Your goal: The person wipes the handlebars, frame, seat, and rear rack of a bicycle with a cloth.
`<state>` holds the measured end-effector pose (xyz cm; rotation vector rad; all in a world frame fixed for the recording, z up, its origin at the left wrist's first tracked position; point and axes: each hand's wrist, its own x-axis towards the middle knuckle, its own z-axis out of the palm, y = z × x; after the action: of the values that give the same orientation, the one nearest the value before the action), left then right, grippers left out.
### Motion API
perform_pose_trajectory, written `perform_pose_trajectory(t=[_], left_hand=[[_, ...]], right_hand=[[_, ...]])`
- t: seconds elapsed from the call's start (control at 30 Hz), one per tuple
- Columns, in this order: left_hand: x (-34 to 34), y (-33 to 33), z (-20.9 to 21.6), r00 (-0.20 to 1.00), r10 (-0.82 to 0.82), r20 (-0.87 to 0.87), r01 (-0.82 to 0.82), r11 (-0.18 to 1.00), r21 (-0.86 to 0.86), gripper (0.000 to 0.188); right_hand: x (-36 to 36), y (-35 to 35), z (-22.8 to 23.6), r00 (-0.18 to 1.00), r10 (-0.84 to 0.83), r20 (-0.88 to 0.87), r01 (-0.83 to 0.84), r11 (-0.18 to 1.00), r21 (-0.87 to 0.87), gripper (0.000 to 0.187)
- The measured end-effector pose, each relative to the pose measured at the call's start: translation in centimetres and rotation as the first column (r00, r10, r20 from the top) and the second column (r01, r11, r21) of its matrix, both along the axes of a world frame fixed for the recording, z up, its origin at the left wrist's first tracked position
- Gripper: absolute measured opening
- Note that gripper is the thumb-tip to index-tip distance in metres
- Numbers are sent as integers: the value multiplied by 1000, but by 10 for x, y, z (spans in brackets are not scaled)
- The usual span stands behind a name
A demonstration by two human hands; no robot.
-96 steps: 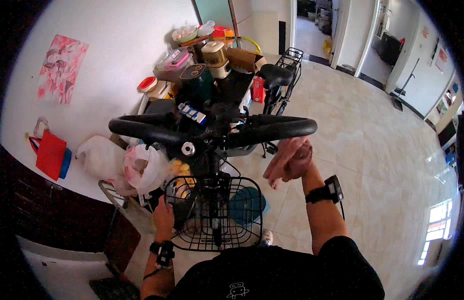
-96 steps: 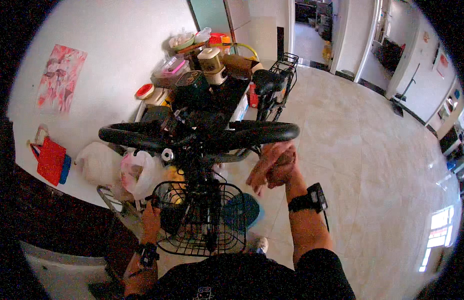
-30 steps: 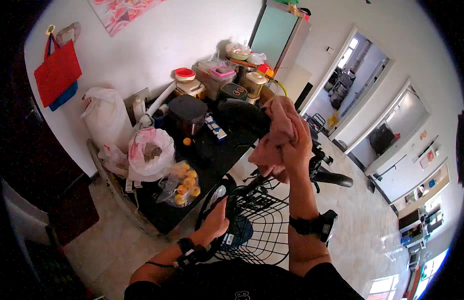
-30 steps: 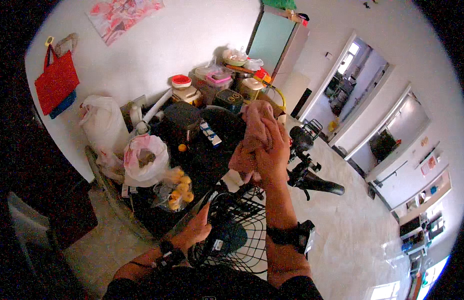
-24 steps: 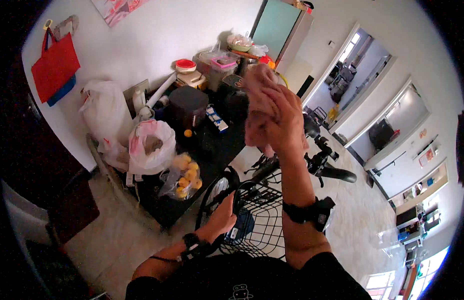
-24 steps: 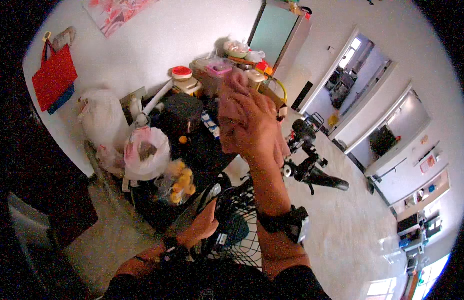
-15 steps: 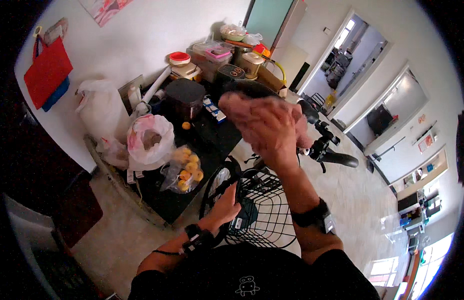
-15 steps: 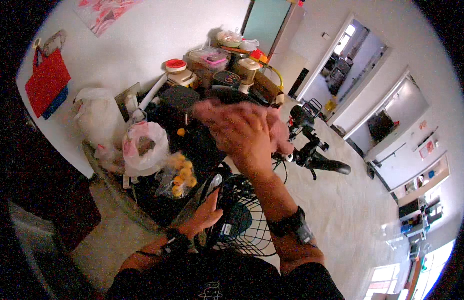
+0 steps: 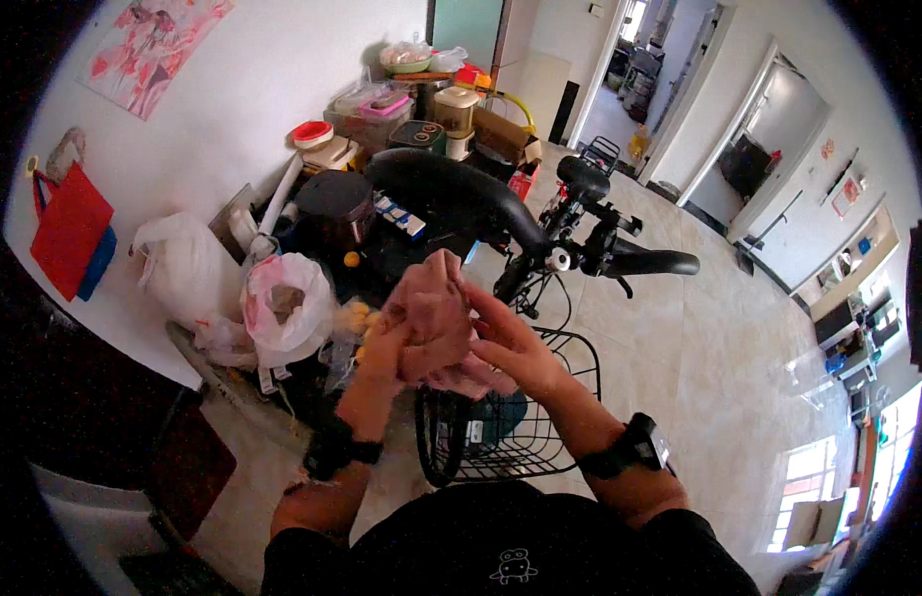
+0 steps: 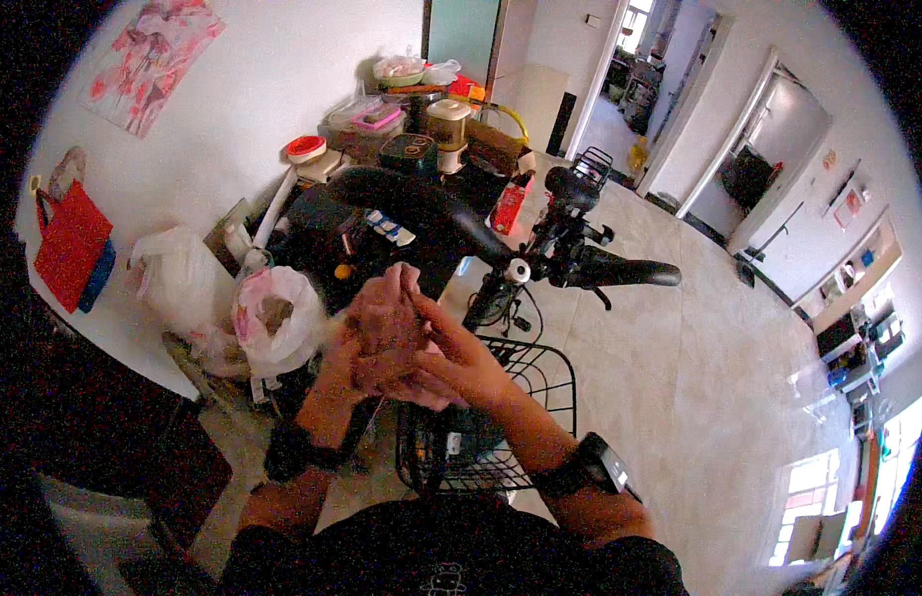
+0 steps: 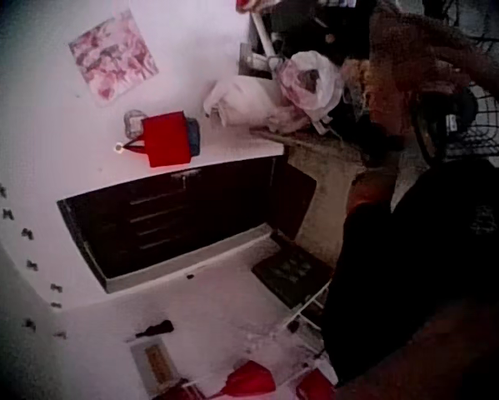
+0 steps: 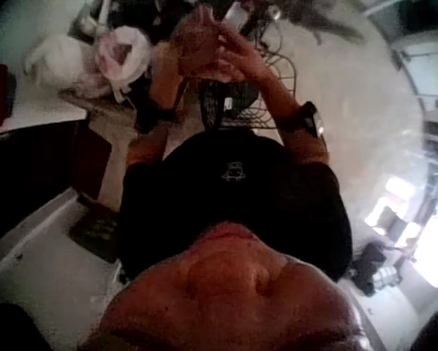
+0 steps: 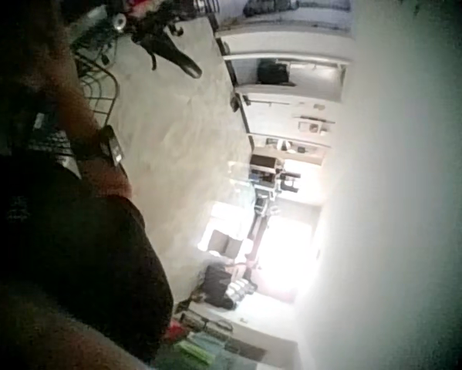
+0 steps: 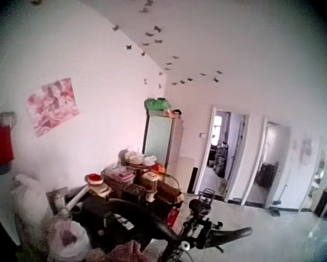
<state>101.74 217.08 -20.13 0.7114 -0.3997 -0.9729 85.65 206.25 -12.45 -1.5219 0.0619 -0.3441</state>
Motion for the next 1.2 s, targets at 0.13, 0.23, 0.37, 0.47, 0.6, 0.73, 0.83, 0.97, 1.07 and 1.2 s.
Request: perform_pose_trajectory(t=[0.13,0.23,0.37,0.47,0.6,0.73,0.83,0.97,1.07,1.2], left_hand=[[46,-2,23,976,216,8,-216,976,4,39],[72,-33,58,895,431,114,-405,893,-198,42],[121,-91,31,830,556,33,-538,816,-209,42],[120,-124,12,728,677,108,-659,735,-159,42],[118,-138,-1,700,589,403,-625,779,-53,41],[122,-130,-4,582,318,749,-572,814,98,40],[121,-142,-3,360,212,908,-652,753,83,40],[130,-158,10,-47,98,994,-760,642,-99,39],[135,-174,24,-332,-28,943,-735,635,-239,39],[107,-177,29,-572,-64,818,-601,711,-365,38]], right_hand=[[-56,-27,-14,979,-174,-106,153,972,-180,51],[-104,-50,-47,910,-353,-219,254,890,-377,35],[-157,-62,-95,783,-497,-375,370,856,-362,25],[-192,-68,-120,767,-480,-426,360,871,-334,27],[-208,-74,-138,715,-552,-428,413,829,-377,28],[-198,-71,-146,712,-679,-176,344,557,-756,43],[-199,-56,-170,712,-662,-235,532,726,-436,55],[-198,-54,-170,722,-633,-280,420,722,-550,53],[-199,-57,-174,757,-606,-245,343,688,-640,53],[-198,-50,-185,771,-594,-229,358,702,-616,51]])
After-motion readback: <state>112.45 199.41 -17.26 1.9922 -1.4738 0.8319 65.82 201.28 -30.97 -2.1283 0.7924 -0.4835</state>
